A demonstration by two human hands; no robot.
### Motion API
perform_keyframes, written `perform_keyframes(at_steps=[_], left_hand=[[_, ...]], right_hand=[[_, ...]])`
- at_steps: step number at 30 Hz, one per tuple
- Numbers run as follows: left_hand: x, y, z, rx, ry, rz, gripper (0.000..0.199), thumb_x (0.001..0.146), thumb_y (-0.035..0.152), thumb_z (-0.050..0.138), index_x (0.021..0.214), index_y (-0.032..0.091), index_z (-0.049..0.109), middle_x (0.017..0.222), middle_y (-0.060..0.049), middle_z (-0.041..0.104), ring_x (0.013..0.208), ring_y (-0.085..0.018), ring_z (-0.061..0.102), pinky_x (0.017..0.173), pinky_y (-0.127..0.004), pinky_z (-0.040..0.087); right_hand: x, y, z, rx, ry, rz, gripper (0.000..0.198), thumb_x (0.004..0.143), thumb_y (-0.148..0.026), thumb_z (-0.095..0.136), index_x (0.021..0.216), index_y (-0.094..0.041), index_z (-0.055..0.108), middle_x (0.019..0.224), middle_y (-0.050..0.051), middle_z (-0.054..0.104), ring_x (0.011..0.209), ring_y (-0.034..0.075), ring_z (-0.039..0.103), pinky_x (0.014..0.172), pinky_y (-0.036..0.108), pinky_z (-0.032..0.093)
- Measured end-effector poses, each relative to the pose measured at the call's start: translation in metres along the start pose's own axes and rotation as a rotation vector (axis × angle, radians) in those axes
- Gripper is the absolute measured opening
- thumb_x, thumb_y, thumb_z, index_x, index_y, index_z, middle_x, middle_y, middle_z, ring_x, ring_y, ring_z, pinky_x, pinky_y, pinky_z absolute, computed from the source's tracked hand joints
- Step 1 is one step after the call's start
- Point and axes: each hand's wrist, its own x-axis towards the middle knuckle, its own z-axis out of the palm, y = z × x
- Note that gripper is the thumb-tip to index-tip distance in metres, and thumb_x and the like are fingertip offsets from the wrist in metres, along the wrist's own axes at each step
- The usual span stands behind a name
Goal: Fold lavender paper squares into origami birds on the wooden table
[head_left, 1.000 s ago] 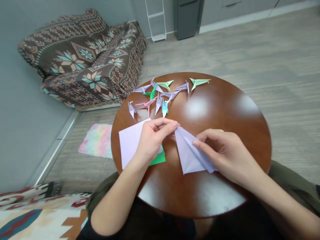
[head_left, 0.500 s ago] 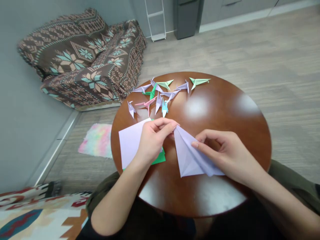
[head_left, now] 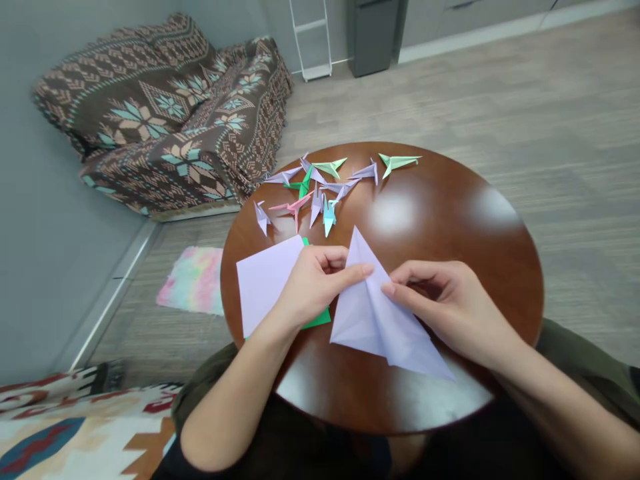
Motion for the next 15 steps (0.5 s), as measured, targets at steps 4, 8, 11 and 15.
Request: perform_keyframes(at_steps=[4,8,11,15], left_hand=[[-0.0003,0.0007,-0.0004,0.031,-0.081,-0.049,0.021,0.075,0.035,0.088,0.080,0.015,0.082,0.080,-0.004,0.080,0.064,-0.014,0.069,0.061,-0.023,0.053],[-0.0007,0.0020,-0.0012,0.046,-0.098,-0.068,0.022,0.075,0.034,0.089,0.078,0.013,0.081,0.077,-0.004,0.079,0.062,-0.013,0.067,0.058,-0.021,0.051],[-0.0012,0.0024,-0.0018,0.051,-0.095,-0.074,0.024,0.074,0.034,0.089,0.078,0.012,0.081,0.076,-0.004,0.079,0.061,-0.013,0.067,0.058,-0.021,0.051],[-0.0015,0.0026,-0.0013,0.060,-0.088,-0.075,0.023,0.073,0.032,0.090,0.078,0.012,0.081,0.076,-0.004,0.079,0.061,-0.013,0.067,0.057,-0.021,0.050]], right_hand=[[0.0001,-0.0001,0.0001,-0.012,0.035,-0.017,0.021,0.094,-0.027,0.067,0.076,-0.018,0.074,0.069,-0.001,0.070,0.062,0.012,0.060,0.056,0.022,0.043],[-0.0010,-0.0006,0.0000,-0.014,0.025,-0.019,0.022,0.095,-0.028,0.068,0.077,-0.018,0.074,0.069,-0.001,0.071,0.062,0.012,0.060,0.054,0.022,0.042],[-0.0019,-0.0006,-0.0003,-0.007,0.012,-0.017,0.023,0.095,-0.029,0.068,0.077,-0.018,0.075,0.069,-0.001,0.071,0.062,0.012,0.060,0.054,0.022,0.042],[-0.0024,-0.0008,-0.0007,-0.007,0.003,-0.011,0.023,0.096,-0.030,0.067,0.079,-0.018,0.076,0.071,-0.001,0.073,0.063,0.013,0.061,0.056,0.022,0.043]])
